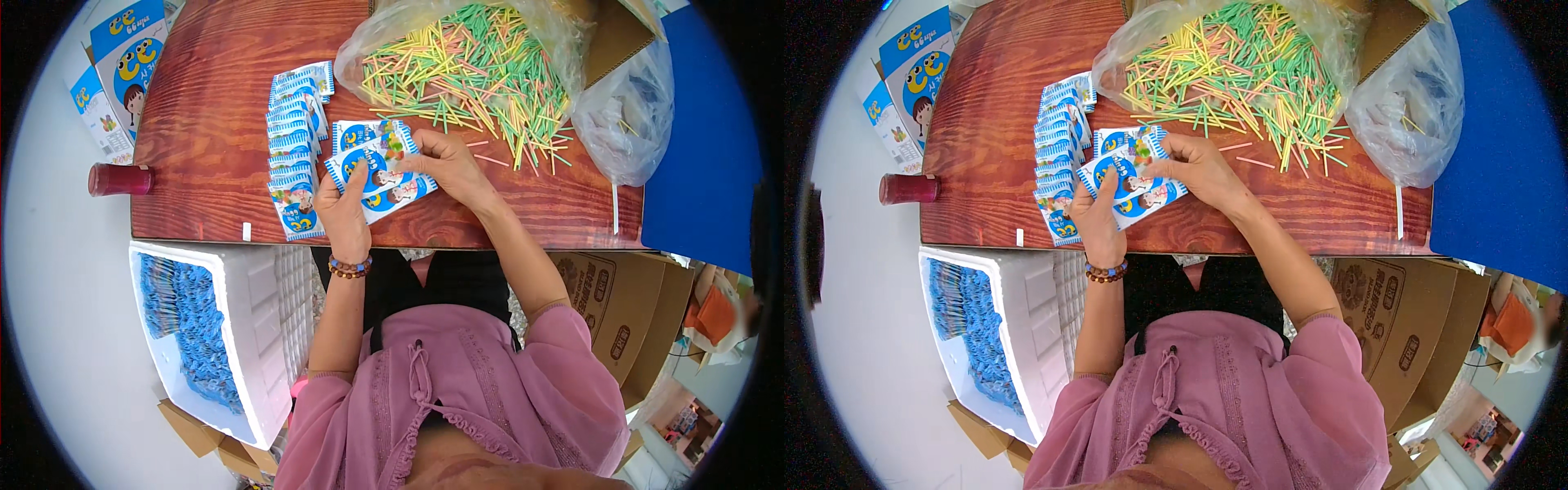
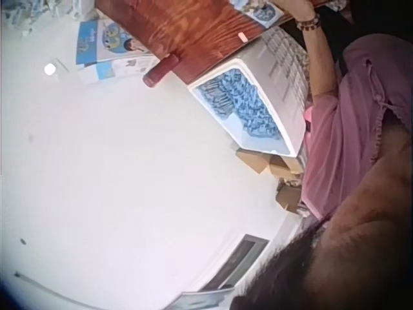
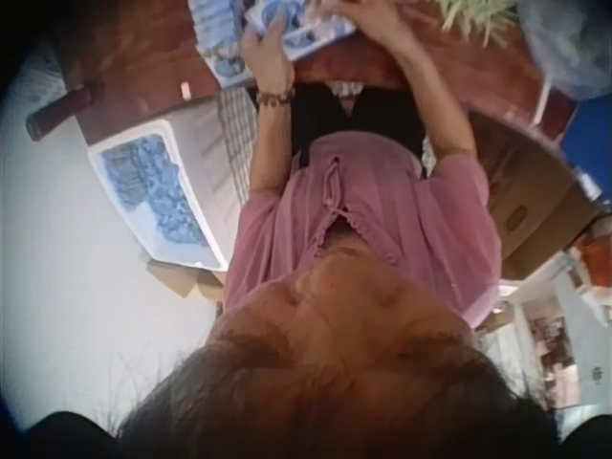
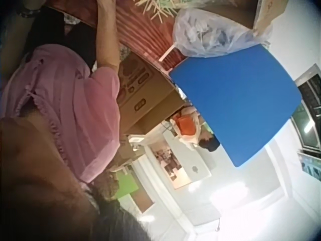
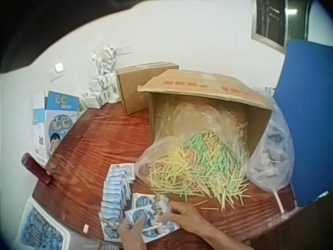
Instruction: Packaging small wooden sticks into blue plastic packets and organizing them into a crate.
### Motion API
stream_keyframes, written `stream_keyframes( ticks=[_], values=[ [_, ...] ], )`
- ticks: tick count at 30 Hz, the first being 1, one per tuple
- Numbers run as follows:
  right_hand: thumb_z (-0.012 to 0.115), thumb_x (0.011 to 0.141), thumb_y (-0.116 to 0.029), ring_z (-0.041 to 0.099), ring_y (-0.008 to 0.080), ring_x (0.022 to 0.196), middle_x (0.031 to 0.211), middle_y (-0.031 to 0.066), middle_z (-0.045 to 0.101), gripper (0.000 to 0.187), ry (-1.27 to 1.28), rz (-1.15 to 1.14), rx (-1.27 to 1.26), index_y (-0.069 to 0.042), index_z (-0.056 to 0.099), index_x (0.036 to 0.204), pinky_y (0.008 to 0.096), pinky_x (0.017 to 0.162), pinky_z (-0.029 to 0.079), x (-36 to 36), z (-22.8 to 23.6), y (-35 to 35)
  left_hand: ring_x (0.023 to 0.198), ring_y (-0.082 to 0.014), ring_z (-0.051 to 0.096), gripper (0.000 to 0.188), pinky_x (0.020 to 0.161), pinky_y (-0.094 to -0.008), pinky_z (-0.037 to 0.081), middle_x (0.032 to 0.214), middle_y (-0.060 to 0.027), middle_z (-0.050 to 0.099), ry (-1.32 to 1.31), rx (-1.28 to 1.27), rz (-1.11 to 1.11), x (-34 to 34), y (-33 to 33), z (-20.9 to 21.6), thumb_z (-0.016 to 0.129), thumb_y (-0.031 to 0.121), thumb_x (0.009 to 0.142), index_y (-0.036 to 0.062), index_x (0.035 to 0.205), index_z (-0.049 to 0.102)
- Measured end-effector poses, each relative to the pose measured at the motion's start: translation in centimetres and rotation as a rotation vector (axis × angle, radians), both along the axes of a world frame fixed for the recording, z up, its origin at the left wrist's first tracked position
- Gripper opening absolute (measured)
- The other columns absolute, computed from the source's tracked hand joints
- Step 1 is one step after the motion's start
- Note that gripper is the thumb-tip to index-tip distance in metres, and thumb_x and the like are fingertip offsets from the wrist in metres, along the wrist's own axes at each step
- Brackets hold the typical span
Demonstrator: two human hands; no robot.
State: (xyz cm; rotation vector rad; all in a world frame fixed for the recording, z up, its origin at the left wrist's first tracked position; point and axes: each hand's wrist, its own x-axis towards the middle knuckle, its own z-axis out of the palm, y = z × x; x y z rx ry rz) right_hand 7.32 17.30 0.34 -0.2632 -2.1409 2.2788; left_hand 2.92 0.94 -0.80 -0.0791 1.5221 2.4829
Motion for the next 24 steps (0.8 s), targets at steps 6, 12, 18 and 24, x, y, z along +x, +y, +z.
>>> stream_keyframes(
  ticks=[6,12,18,24],
  values=[
    [0.070,0.083,-0.007,0.058,0.0042,0.074,0.085,0.0008,0.066,0.023,0.048,0.032,-0.158,-0.002,0.064,0.104,0.0209,0.064,0.046,-0.2,-0.1,0.1,0.075,-0.0045,0.057,0.009,0.067,-0.0212,0.046,0.090,-0.0009,0.068,0.190,-0.153,0.270,-0.4,-0.2,0.0,0.064,0.004,0.089,-0.0017,0.095,0.069],
    [0.066,0.085,-0.013,0.057,0.0106,0.081,0.091,0.0057,0.065,0.026,0.047,-0.149,0.526,0.000,0.063,0.107,0.0277,0.074,0.046,-2.9,0.0,0.8,0.078,-0.0052,0.057,0.008,0.072,-0.0229,0.046,0.088,-0.0010,0.067,0.193,0.009,0.337,-1.3,-1.0,0.9,0.063,0.004,0.090,-0.0017,0.094,0.068],
    [0.063,0.090,-0.009,0.057,0.0075,0.080,0.094,0.0020,0.064,0.015,0.199,-0.177,0.150,0.000,0.064,0.103,0.0238,0.072,0.046,-1.5,0.3,0.1,0.084,-0.0070,0.059,0.012,0.078,-0.0251,0.048,0.096,-0.0032,0.066,0.048,0.171,0.162,-0.2,-0.6,0.4,0.062,0.004,0.091,-0.0028,0.100,0.066],
    [0.067,0.087,-0.008,0.056,0.0024,0.076,0.085,-0.0011,0.066,0.012,0.088,-0.032,0.082,-0.002,0.067,0.098,0.0201,0.067,0.045,-0.2,0.4,0.0,0.086,-0.0084,0.060,0.014,0.079,-0.0256,0.048,0.100,-0.0052,0.066,0.009,0.160,0.008,0.5,0.0,-0.4,0.062,0.003,0.091,-0.0031,0.104,0.064]
  ],
)
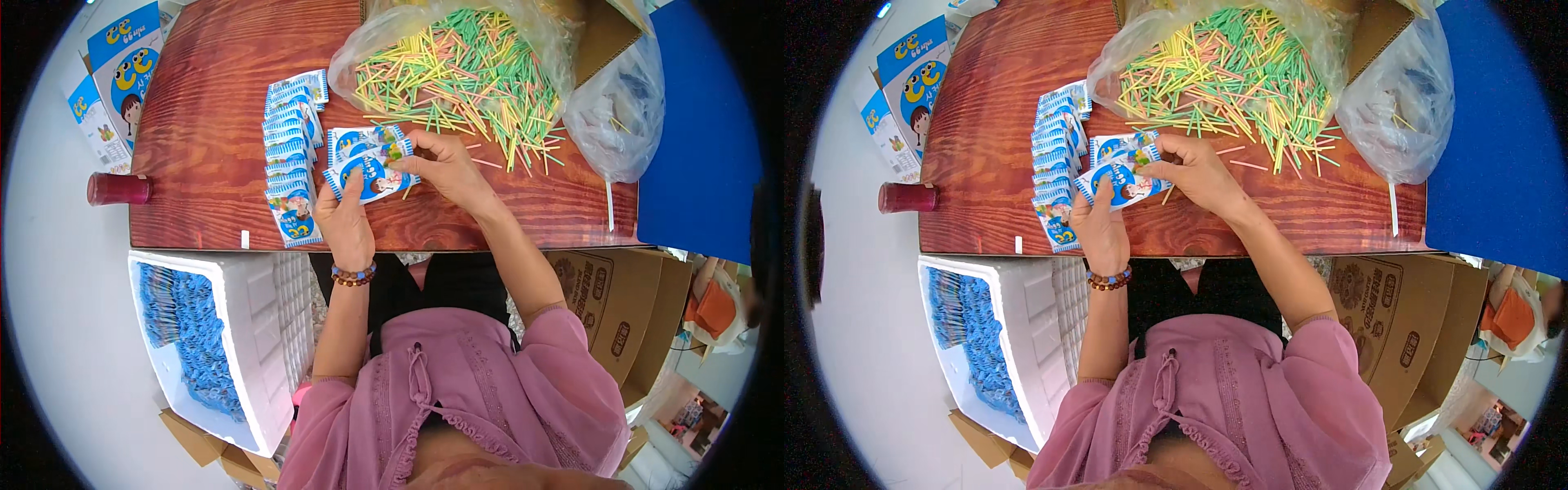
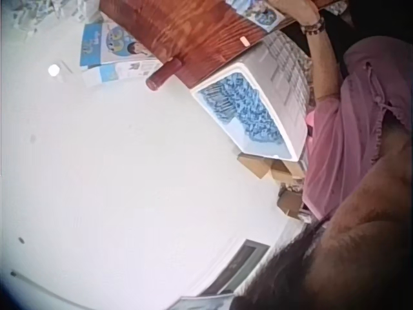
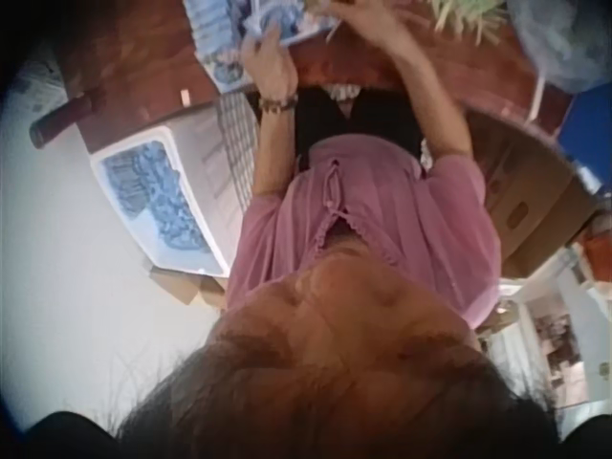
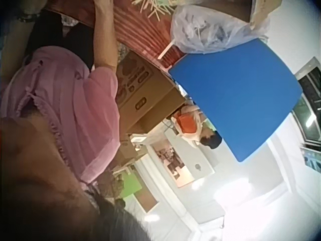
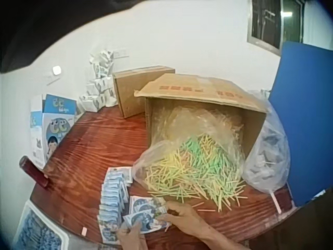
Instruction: Packaging small wooden sticks into blue plastic packets and organizing them into a crate.
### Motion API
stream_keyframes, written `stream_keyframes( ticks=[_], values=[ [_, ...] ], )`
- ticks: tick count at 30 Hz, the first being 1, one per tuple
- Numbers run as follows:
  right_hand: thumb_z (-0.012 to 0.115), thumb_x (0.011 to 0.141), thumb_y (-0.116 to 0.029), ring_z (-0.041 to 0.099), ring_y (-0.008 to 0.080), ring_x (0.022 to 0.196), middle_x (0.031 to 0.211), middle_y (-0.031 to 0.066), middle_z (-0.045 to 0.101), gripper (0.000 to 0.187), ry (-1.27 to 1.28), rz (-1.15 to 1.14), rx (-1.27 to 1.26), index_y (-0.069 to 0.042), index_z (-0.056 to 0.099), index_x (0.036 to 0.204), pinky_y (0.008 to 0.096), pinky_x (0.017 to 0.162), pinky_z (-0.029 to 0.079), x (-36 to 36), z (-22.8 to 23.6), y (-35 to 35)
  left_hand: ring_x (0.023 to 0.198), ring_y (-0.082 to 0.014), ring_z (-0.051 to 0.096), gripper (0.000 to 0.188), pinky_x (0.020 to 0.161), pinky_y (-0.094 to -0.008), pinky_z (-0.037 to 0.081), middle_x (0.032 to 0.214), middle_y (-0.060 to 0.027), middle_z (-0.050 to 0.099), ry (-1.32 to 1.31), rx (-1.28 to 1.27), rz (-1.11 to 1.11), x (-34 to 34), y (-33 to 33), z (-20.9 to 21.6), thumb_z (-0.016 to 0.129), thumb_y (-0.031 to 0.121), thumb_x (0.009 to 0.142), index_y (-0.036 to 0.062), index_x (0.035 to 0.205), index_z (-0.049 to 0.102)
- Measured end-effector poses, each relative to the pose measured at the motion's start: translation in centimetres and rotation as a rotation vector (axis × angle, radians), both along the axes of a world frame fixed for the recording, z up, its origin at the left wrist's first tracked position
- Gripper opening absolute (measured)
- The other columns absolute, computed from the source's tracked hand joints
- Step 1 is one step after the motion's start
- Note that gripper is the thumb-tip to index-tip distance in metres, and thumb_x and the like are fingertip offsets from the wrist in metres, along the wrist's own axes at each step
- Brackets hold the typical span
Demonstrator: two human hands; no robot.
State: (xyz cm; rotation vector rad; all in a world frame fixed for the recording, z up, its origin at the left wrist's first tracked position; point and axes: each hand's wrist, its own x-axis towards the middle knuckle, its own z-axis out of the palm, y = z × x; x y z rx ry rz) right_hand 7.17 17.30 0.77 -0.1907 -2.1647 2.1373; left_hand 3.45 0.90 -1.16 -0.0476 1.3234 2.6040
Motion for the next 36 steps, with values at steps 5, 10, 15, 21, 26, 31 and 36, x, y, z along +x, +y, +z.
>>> stream_keyframes(
  ticks=[5,10,15,21,26,31,36],
  values=[
    [0.066,0.087,-0.008,0.056,0.0020,0.075,0.079,0.0001,0.067,0.008,-0.023,-0.046,-0.069,0.000,0.069,0.087,0.0208,0.064,0.045,0.7,1.6,-0.4,0.089,-0.0094,0.061,0.014,0.081,-0.0256,0.050,0.103,-0.0067,0.067,-0.030,0.016,-0.073,0.4,-0.2,0.4,0.062,0.003,0.091,-0.0032,0.104,0.064],
    [0.064,0.088,-0.008,0.057,0.0032,0.075,0.076,-0.0002,0.065,0.009,-0.023,-0.031,-0.019,0.000,0.068,0.085,0.0210,0.066,0.045,1.3,0.7,0.1,0.089,-0.0108,0.063,0.014,0.081,-0.0276,0.051,0.102,-0.0070,0.067,-0.100,0.064,-0.033,0.9,-0.1,-0.2,0.061,0.006,0.093,-0.0033,0.103,0.064],
    [0.065,0.086,-0.006,0.059,0.0117,0.091,0.093,0.0052,0.064,0.008,0.194,-0.079,-0.136,-0.002,0.065,0.092,0.0262,0.079,0.047,2.3,0.7,1.4,0.087,-0.0129,0.065,0.017,0.077,-0.0303,0.053,0.101,-0.0073,0.068,-0.180,0.108,-0.052,0.7,-0.3,-0.2,0.060,0.013,0.095,-0.0013,0.102,0.065],
    [0.076,0.074,-0.007,0.042,0.0261,0.127,0.137,0.0101,0.043,0.032,0.419,0.125,0.388,-0.008,0.063,0.104,0.0397,0.104,0.036,2.3,1.1,1.1,0.084,-0.0136,0.065,0.022,0.069,-0.0295,0.053,0.098,-0.0069,0.069,-0.200,0.123,-0.148,0.9,0.1,-0.3,0.058,0.020,0.096,0.0004,0.100,0.066],
    [0.072,0.079,-0.018,0.041,0.0301,0.128,0.132,0.0085,0.053,0.018,0.545,0.131,0.621,-0.007,0.072,0.093,0.0423,0.105,0.033,1.7,1.3,1.7,0.082,-0.0136,0.065,0.023,0.067,-0.0287,0.052,0.097,-0.0070,0.069,-0.218,0.126,-0.163,1.3,0.8,-0.3,0.057,0.022,0.097,0.0005,0.099,0.066],
    [0.073,0.079,-0.017,0.045,0.0283,0.123,0.128,0.0086,0.056,0.017,0.526,0.184,0.492,-0.006,0.071,0.091,0.0406,0.103,0.035,2.2,0.5,2.2,0.081,-0.0127,0.065,0.022,0.063,-0.0268,0.051,0.097,-0.0066,0.069,-0.214,0.123,-0.162,1.7,1.3,-0.3,0.057,0.021,0.097,0.0014,0.099,0.066],
    [0.070,0.083,-0.013,0.057,0.0212,0.105,0.109,0.0082,0.065,0.012,0.257,0.079,0.346,-0.002,0.071,0.089,0.0351,0.091,0.044,3.6,2.3,6.8,0.083,-0.0120,0.065,0.020,0.065,-0.0253,0.050,0.096,-0.0059,0.068,-0.129,0.045,-0.108,2.2,0.6,-1.0,0.057,0.019,0.097,0.0006,0.103,0.064]
  ],
)
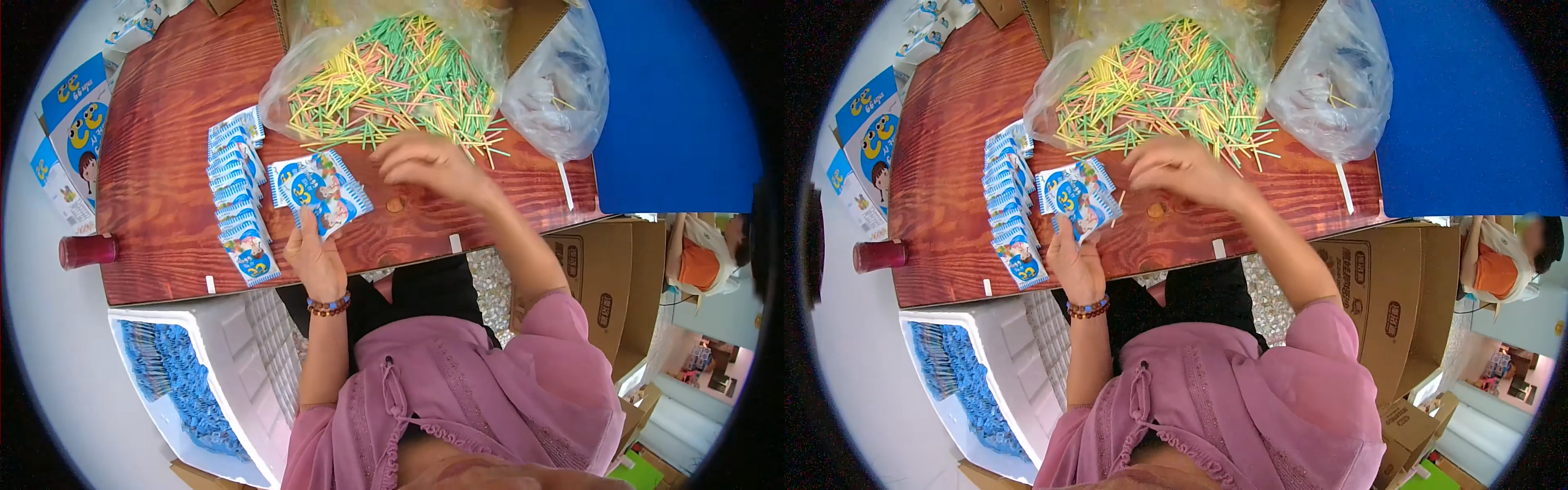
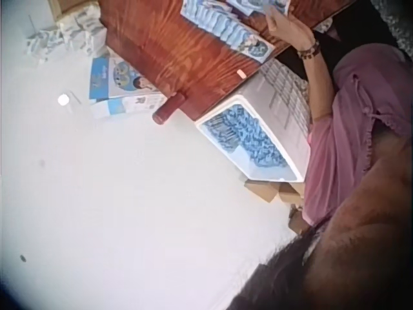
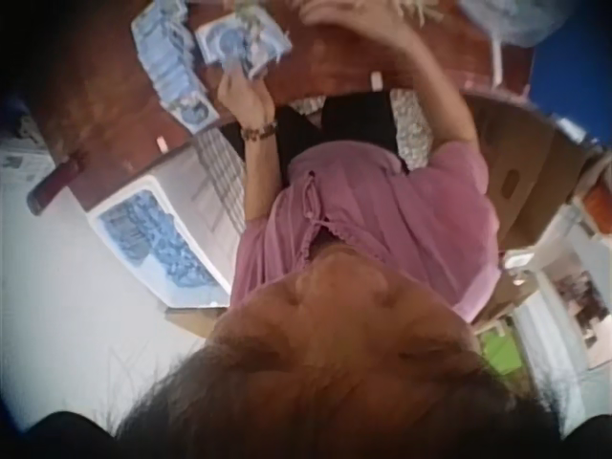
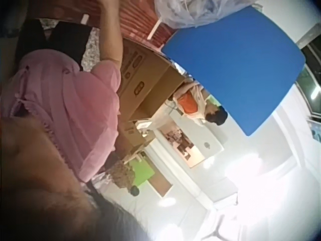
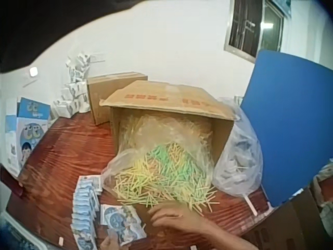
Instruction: Packaging small wooden sticks into blue plastic packets and organizing them into a crate.
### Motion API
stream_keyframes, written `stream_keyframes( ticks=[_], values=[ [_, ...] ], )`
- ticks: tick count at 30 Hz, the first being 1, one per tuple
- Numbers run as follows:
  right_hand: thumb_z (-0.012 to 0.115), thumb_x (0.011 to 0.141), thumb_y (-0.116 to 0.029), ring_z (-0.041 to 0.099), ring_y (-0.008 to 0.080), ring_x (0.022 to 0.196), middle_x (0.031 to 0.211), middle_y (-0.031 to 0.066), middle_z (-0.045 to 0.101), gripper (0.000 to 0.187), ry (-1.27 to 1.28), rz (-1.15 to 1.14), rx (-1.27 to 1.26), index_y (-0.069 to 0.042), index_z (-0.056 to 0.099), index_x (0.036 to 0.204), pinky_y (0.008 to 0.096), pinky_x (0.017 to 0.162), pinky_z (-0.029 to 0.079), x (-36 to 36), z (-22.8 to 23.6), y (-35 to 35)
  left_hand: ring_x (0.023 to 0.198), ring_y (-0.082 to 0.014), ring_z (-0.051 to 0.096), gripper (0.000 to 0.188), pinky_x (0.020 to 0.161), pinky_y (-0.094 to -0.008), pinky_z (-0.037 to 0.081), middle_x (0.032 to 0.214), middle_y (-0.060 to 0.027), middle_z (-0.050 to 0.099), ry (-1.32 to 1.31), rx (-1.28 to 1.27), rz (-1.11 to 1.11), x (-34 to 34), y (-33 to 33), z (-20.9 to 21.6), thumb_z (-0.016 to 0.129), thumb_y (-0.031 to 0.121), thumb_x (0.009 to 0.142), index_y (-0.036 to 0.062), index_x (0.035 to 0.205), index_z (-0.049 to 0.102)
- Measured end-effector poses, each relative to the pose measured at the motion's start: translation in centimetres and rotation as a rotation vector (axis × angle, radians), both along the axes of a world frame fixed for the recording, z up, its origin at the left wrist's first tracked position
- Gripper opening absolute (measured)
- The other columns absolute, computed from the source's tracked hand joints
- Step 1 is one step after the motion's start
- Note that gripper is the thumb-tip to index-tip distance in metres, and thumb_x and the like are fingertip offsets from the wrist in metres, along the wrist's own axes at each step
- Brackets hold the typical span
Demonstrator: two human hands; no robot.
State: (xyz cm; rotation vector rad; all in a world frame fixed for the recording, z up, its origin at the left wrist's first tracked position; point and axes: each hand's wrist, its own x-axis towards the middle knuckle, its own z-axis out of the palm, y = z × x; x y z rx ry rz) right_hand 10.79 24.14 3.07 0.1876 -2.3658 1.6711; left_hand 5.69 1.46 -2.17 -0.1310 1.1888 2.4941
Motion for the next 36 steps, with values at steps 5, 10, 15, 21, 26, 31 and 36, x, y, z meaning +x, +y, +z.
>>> stream_keyframes(
  ticks=[5,10,15,21,26,31,36],
  values=[
    [0.065,0.087,-0.017,0.064,0.0229,0.084,0.093,0.0111,0.068,0.016,-0.155,-0.601,0.324,-0.003,0.070,0.093,0.0314,0.074,0.049,0.2,0.1,9.1,0.076,-0.0069,0.061,0.020,0.066,-0.0222,0.049,0.091,-0.0040,0.067,0.149,-0.114,0.108,1.2,-0.3,-1.1,0.057,0.012,0.096,-0.0055,0.097,0.065],
    [0.065,0.086,-0.026,0.065,0.0288,0.082,0.087,0.0153,0.068,0.025,-0.473,-0.691,0.720,-0.003,0.069,0.091,0.0372,0.070,0.049,0.2,0.7,8.2,0.072,-0.0044,0.057,0.018,0.067,-0.0218,0.047,0.084,-0.0025,0.066,0.188,-0.289,0.165,1.6,-1.2,-1.8,0.058,0.009,0.095,-0.0059,0.091,0.067],
    [0.066,0.082,-0.034,0.063,0.0361,0.092,0.100,0.0180,0.064,0.032,-0.386,-0.807,1.003,-0.004,0.067,0.095,0.0458,0.075,0.051,-0.1,-1.2,5.7,0.073,-0.0039,0.058,0.016,0.067,-0.0216,0.048,0.086,-0.0029,0.066,0.141,-0.113,0.132,1.2,-1.3,-1.6,0.058,0.007,0.095,-0.0059,0.093,0.067],
    [0.065,0.076,-0.027,0.062,0.0375,0.094,0.103,0.0179,0.061,0.033,-0.449,-0.805,1.149,-0.003,0.065,0.098,0.0484,0.079,0.051,-1.4,-3.4,6.3,0.078,-0.0060,0.060,0.015,0.072,-0.0226,0.050,0.091,-0.0046,0.067,0.115,-0.046,0.130,1.3,-1.5,-1.4,0.057,0.005,0.095,-0.0063,0.096,0.066],
    [0.062,0.075,-0.023,0.063,0.0344,0.090,0.098,0.0178,0.062,0.028,-0.411,-0.841,1.276,-0.001,0.063,0.092,0.0485,0.078,0.050,-1.7,-4.9,6.0,0.079,-0.0061,0.060,0.015,0.072,-0.0230,0.050,0.093,-0.0047,0.067,0.109,-0.044,0.139,1.3,-1.6,-1.8,0.056,0.004,0.095,-0.0061,0.098,0.066],
    [0.059,0.078,-0.018,0.064,0.0327,0.088,0.092,0.0149,0.063,0.020,-0.385,-0.847,1.338,-0.001,0.061,0.089,0.0483,0.075,0.049,-1.9,-5.5,6.4,0.077,-0.0045,0.058,0.014,0.070,-0.0219,0.049,0.090,-0.0033,0.067,0.106,-0.040,0.137,1.3,-1.5,-1.6,0.057,0.004,0.095,-0.0054,0.097,0.067],
    [0.052,0.086,-0.013,0.063,0.0364,0.086,0.090,0.0169,0.065,0.015,-0.329,-0.769,1.242,-0.001,0.056,0.093,0.0487,0.073,0.048,-1.1,-5.3,7.3,0.073,-0.0013,0.055,0.013,0.065,-0.0196,0.045,0.085,0.0001,0.066,0.101,-0.082,0.147,1.3,-1.3,-1.5,0.060,0.005,0.094,-0.0044,0.094,0.068]
  ],
)
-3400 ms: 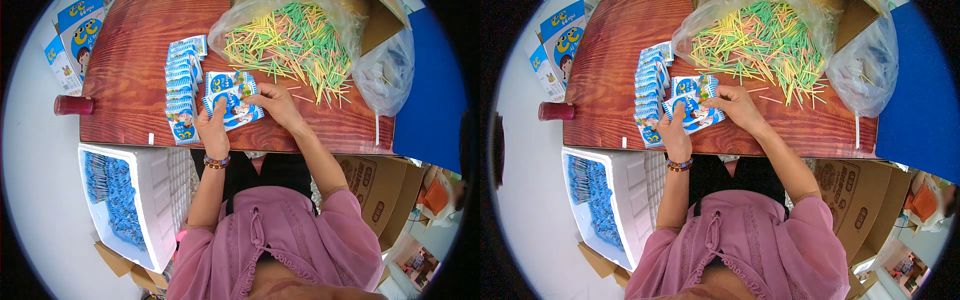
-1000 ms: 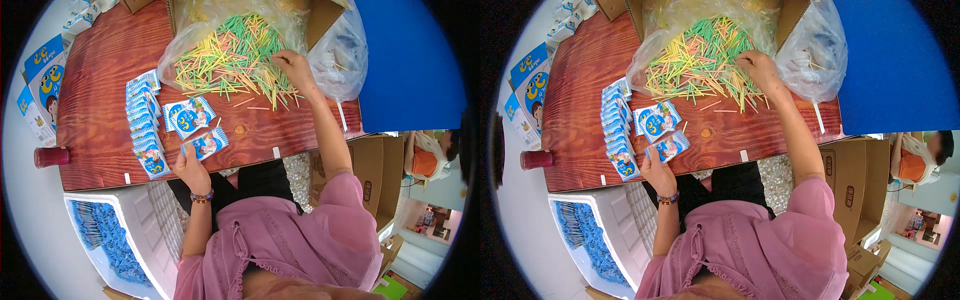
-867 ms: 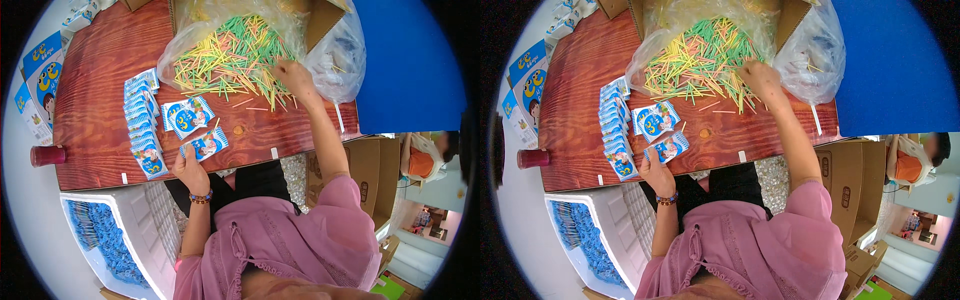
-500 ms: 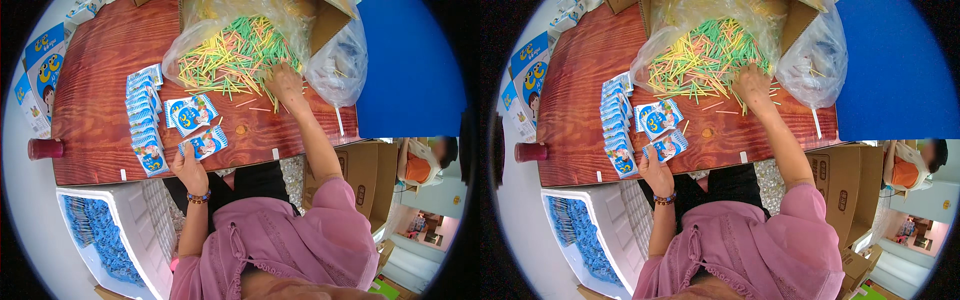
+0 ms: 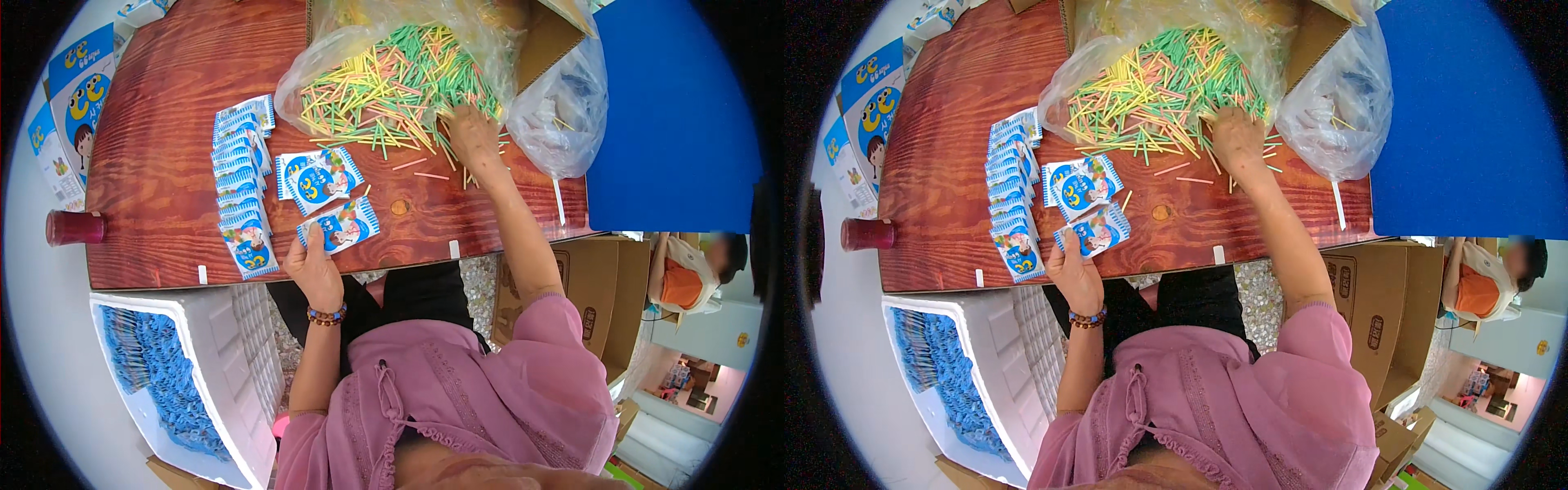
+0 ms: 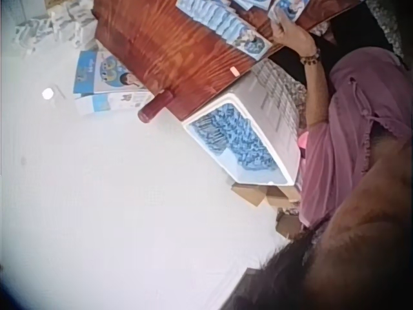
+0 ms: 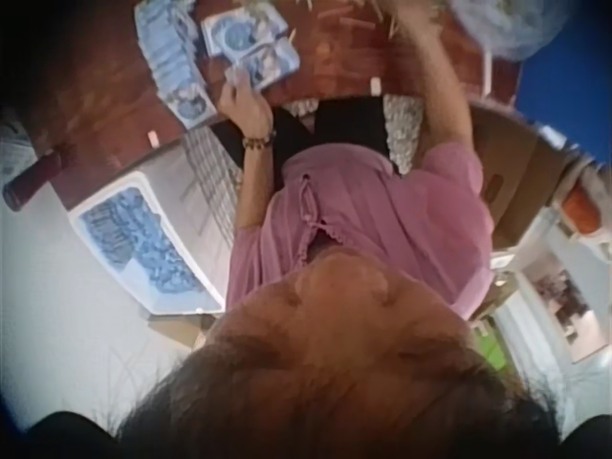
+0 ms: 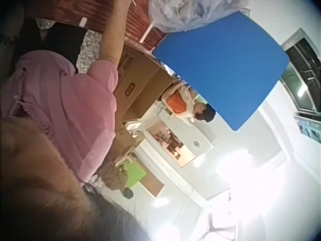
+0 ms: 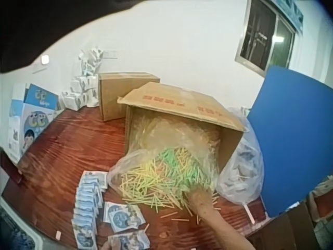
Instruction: Packaging small wooden sticks into blue plastic packets and organizing them into a crate.
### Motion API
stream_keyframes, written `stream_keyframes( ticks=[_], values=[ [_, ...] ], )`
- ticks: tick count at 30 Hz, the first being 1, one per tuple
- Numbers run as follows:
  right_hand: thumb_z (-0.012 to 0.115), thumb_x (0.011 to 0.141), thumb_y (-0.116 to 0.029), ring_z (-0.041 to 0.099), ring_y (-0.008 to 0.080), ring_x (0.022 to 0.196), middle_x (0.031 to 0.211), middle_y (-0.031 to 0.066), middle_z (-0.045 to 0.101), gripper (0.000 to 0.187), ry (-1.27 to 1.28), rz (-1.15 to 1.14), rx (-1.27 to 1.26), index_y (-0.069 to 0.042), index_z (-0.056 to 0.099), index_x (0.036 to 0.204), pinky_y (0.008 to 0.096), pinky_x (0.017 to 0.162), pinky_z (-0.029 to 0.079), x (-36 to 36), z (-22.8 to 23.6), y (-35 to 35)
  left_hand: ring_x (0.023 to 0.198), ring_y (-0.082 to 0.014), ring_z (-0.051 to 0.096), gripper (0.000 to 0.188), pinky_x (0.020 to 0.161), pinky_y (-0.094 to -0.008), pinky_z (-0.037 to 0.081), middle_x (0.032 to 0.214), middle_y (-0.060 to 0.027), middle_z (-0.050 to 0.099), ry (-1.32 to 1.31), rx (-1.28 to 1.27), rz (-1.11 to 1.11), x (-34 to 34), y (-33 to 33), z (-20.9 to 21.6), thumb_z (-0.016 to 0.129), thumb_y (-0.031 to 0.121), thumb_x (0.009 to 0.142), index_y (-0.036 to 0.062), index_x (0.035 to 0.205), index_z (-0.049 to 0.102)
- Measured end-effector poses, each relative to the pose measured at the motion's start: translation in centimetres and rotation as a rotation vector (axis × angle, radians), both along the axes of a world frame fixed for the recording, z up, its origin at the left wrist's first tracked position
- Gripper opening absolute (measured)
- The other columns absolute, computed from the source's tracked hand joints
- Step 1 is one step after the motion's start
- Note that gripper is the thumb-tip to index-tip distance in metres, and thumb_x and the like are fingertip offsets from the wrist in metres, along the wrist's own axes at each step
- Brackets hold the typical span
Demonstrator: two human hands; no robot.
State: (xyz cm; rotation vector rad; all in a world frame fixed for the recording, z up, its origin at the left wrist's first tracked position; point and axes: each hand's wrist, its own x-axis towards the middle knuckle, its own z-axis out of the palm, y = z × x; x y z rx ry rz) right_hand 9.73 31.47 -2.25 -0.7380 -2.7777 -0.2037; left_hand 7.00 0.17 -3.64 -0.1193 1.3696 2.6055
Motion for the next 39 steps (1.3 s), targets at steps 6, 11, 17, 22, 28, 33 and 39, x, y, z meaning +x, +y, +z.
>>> stream_keyframes(
  ticks=[6,11,17,22,28,33,39],
  values=[
    [0.049,0.095,-0.015,0.063,0.0278,0.087,0.083,0.0112,0.064,0.016,0.243,0.033,-0.696,0.000,0.052,0.098,0.0354,0.077,0.048,-0.1,2.5,0.3,0.074,-0.0022,0.056,0.014,0.067,-0.0197,0.046,0.087,-0.0016,0.067,0.015,-0.029,0.006,-0.1,-0.1,-0.3,0.060,0.007,0.094,-0.0048,0.094,0.068],
    [0.048,0.099,-0.013,0.058,0.0170,0.082,0.086,0.0035,0.059,0.015,0.711,0.233,-1.501,-0.002,0.054,0.106,0.0333,0.079,0.048,-1.7,1.6,-0.6,0.080,-0.0064,0.061,0.016,0.073,-0.0233,0.050,0.092,-0.0051,0.068,-0.003,0.029,-0.029,-0.2,0.1,0.1,0.058,0.008,0.095,-0.0056,0.097,0.067],
    [0.053,0.096,-0.011,0.057,0.0120,0.078,0.086,0.0022,0.060,0.016,0.721,0.110,-1.516,-0.002,0.056,0.108,0.0280,0.074,0.048,-3.9,0.2,-1.8,0.091,-0.0140,0.065,0.020,0.084,-0.0310,0.052,0.102,-0.0098,0.067,-0.055,0.117,-0.079,-0.6,-0.4,0.3,0.055,0.011,0.097,-0.0061,0.103,0.064],
    [0.053,0.095,-0.013,0.057,0.0115,0.071,0.083,0.0031,0.064,0.014,0.394,0.029,-1.242,-0.001,0.059,0.101,0.0265,0.067,0.048,-5.3,1.8,-2.0,0.093,-0.0151,0.065,0.020,0.085,-0.0321,0.052,0.104,-0.0106,0.067,-0.043,0.101,-0.073,-0.8,-0.7,-0.2,0.055,0.012,0.097,-0.0055,0.103,0.063],
    [0.049,0.098,-0.015,0.065,0.0182,0.085,0.098,0.0129,0.068,0.021,0.581,0.093,-1.432,0.004,0.050,0.107,0.0305,0.068,0.051,-5.3,0.5,-0.1,0.092,-0.0156,0.065,0.020,0.085,-0.0323,0.052,0.103,-0.0101,0.067,-0.055,0.097,-0.076,-0.8,-0.2,0.2,0.056,0.013,0.097,-0.0048,0.102,0.064],
    [0.044,0.101,-0.014,0.062,0.0307,0.105,0.114,0.0205,0.061,0.021,0.997,0.185,-1.975,0.002,0.045,0.114,0.0404,0.093,0.051,-3.7,4.3,-4.6,0.090,-0.0148,0.066,0.022,0.075,-0.0306,0.054,0.101,-0.0073,0.068,-0.084,0.185,-0.128,-1.4,-0.1,1.3,0.056,0.020,0.098,0.0000,0.099,0.064],
    [0.041,0.102,-0.018,0.055,0.0355,0.116,0.112,0.0219,0.061,0.017,1.300,0.558,-2.026,-0.004,0.049,0.106,0.0486,0.107,0.038,-2.7,6.9,-13.1,0.079,-0.0100,0.058,0.023,0.065,-0.0261,0.043,0.098,-0.0030,0.066,-0.116,0.263,-0.180,-2.5,3.1,2.4,0.054,0.026,0.099,0.0052,0.096,0.063]
  ],
)
